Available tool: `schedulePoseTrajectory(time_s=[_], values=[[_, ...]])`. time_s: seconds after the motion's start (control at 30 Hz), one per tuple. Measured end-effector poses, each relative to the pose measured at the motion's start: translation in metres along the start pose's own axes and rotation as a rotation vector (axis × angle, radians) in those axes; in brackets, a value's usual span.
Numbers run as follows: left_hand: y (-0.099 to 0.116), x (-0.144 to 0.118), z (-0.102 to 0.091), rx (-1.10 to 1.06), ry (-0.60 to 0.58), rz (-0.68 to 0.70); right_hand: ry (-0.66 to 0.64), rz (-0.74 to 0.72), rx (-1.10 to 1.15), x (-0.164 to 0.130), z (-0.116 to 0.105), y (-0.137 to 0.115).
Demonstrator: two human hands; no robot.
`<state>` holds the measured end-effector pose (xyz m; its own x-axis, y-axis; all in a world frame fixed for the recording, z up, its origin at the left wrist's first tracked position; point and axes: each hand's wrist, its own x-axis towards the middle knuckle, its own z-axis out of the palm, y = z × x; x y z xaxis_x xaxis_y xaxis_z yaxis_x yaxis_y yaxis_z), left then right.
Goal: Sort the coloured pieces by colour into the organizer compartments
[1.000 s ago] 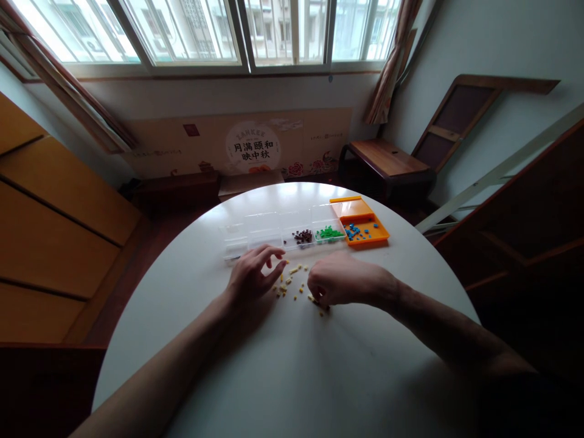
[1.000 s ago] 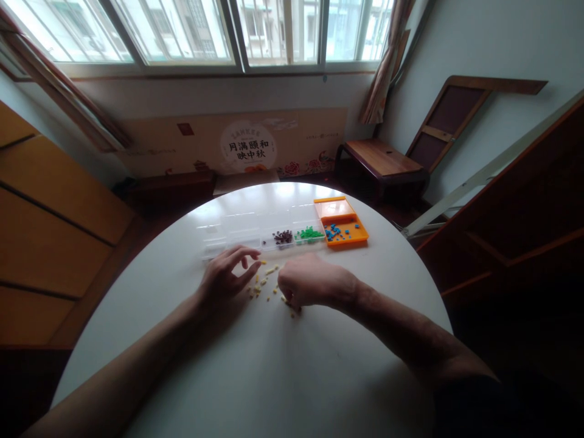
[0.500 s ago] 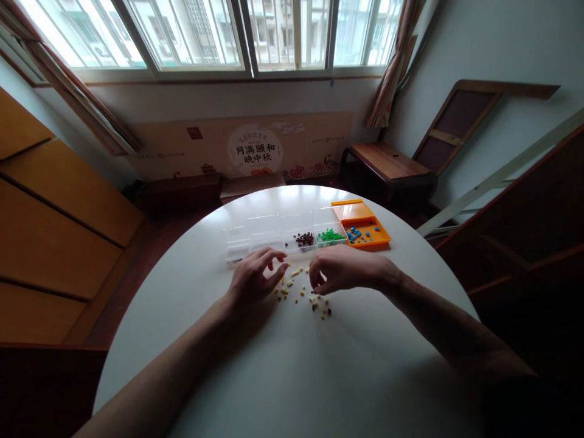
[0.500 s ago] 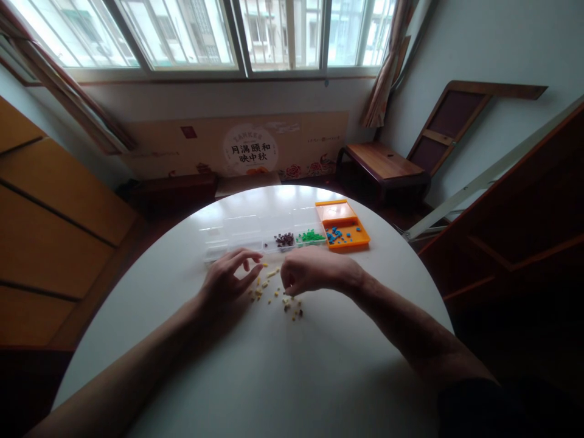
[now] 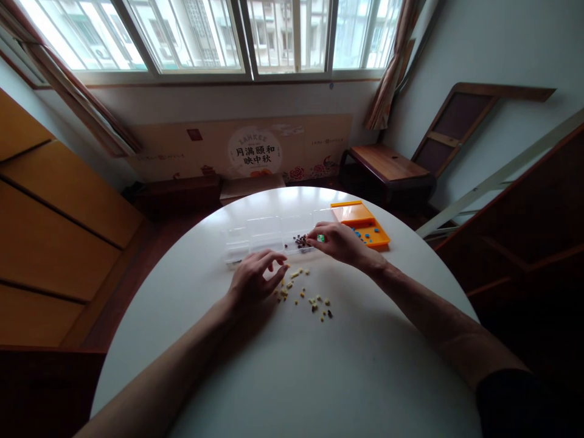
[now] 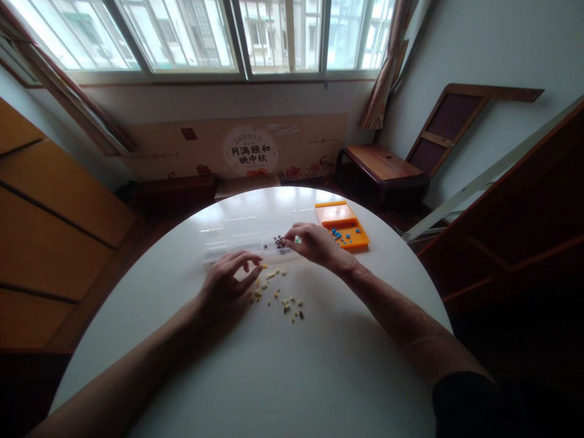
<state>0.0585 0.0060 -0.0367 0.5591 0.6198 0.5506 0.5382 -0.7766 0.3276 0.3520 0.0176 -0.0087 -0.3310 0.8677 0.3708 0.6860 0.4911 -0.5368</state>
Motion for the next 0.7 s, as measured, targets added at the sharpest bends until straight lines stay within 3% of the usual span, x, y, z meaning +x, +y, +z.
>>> schedulePoseTrajectory(time_s=[0.13, 0.3, 0.53, 0.7], values=[[0.001, 0.0, 0.002, 0.0, 0.006, 0.003, -0.101, -0.039, -0.046, -0.005, -0.006, -0.004], [-0.001, 0.001, 0.003, 0.0, 0.011, 0.013, -0.384, -0.143, 0.031, -0.009, -0.016, -0.024], [-0.001, 0.003, 0.003, 0.008, 0.016, 0.029, -0.606, -0.098, -0.033, -0.018, -0.031, -0.064], [-0.001, 0.003, 0.003, -0.014, 0.003, 0.01, -0.767, -0.091, 0.002, -0.021, -0.029, -0.077]])
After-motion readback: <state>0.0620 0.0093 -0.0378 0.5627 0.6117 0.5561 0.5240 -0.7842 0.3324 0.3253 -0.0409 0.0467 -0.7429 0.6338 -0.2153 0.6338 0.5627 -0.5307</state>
